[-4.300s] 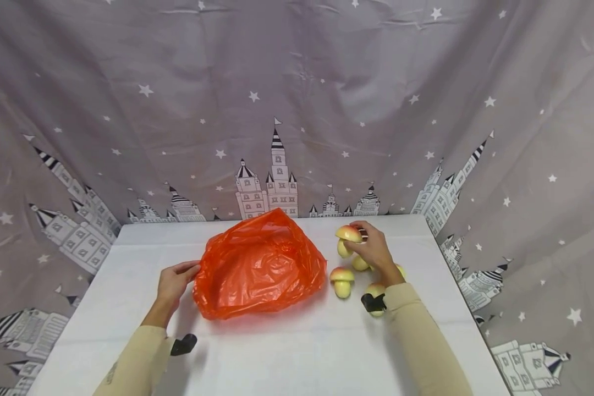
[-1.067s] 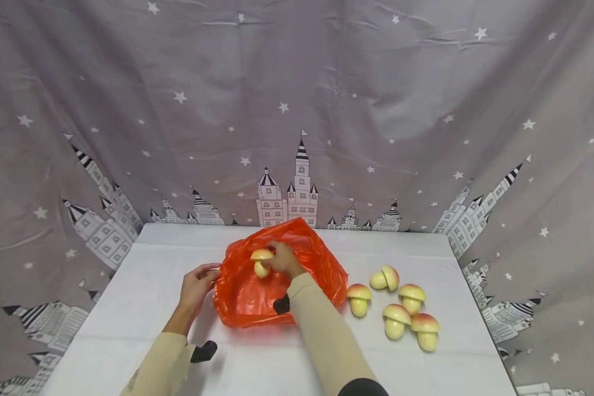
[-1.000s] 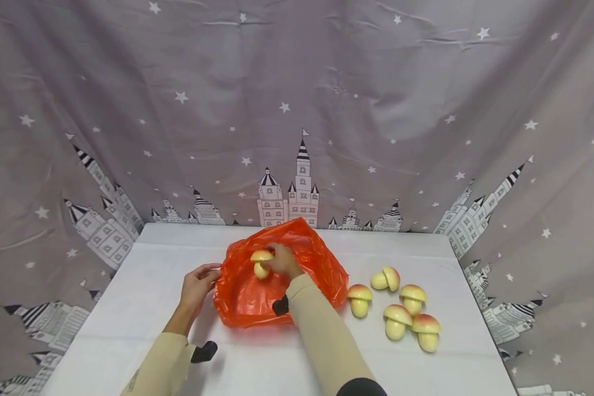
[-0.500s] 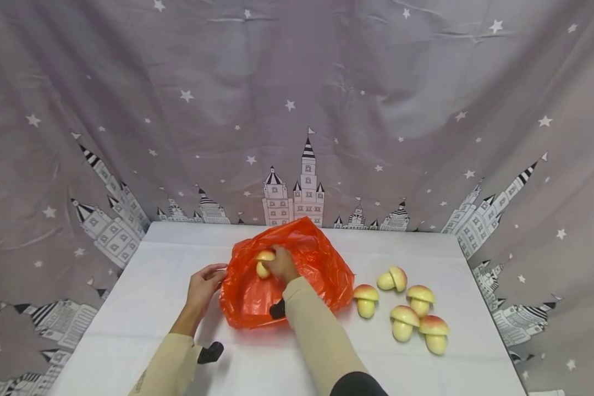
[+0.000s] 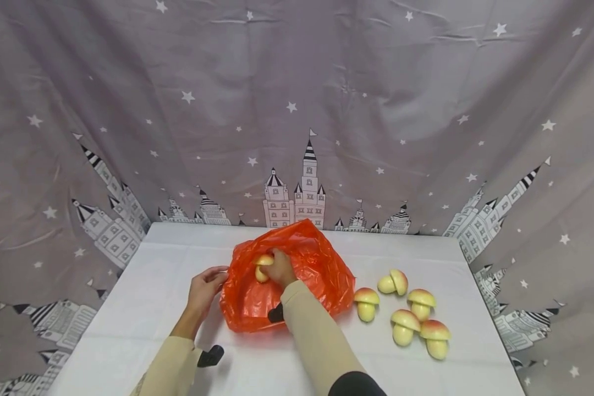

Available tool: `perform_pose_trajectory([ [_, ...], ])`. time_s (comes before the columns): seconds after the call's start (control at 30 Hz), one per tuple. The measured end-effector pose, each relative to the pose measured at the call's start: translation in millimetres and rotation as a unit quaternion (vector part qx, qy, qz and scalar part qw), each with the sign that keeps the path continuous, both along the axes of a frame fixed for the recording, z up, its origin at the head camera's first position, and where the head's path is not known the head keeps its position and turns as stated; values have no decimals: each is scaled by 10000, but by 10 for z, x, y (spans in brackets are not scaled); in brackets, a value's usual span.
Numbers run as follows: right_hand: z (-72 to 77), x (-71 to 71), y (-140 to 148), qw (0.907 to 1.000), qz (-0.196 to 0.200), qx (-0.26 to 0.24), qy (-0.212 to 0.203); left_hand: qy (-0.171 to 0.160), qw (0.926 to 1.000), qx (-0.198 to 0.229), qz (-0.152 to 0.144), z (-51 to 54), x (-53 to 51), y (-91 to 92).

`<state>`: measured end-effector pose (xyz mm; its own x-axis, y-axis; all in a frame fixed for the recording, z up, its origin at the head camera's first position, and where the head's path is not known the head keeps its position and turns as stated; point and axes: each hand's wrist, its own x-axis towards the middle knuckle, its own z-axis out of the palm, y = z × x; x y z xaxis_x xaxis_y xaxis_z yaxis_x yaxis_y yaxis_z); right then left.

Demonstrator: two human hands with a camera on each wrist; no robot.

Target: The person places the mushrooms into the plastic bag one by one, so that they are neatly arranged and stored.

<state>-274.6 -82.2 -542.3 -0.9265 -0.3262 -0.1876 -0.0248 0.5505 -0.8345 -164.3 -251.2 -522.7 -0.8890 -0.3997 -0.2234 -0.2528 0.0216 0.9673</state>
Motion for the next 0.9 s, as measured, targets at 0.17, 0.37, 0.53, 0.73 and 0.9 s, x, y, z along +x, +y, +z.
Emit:
perform_pose_trajectory([
  [0.17, 86, 5, 49, 9995, -69, -30, -311, -29, 10000, -62, -43, 14, -15, 19],
  [0.37, 172, 30, 131, 9999, 52, -13, -127, -22, 9997, -207, -95, 64, -20, 5],
  [0.53, 242, 40, 225, 9994, 77, -327, 97, 32, 9999, -146, -41, 50, -20, -6],
  [0.73, 356, 74, 358, 9962, 301, -789, 206, -34, 9999, -133, 15, 43, -19, 5],
  [0.9, 449, 93, 508, 9935, 415, -1007, 331, 17, 9999, -123, 24, 45, -16, 10],
])
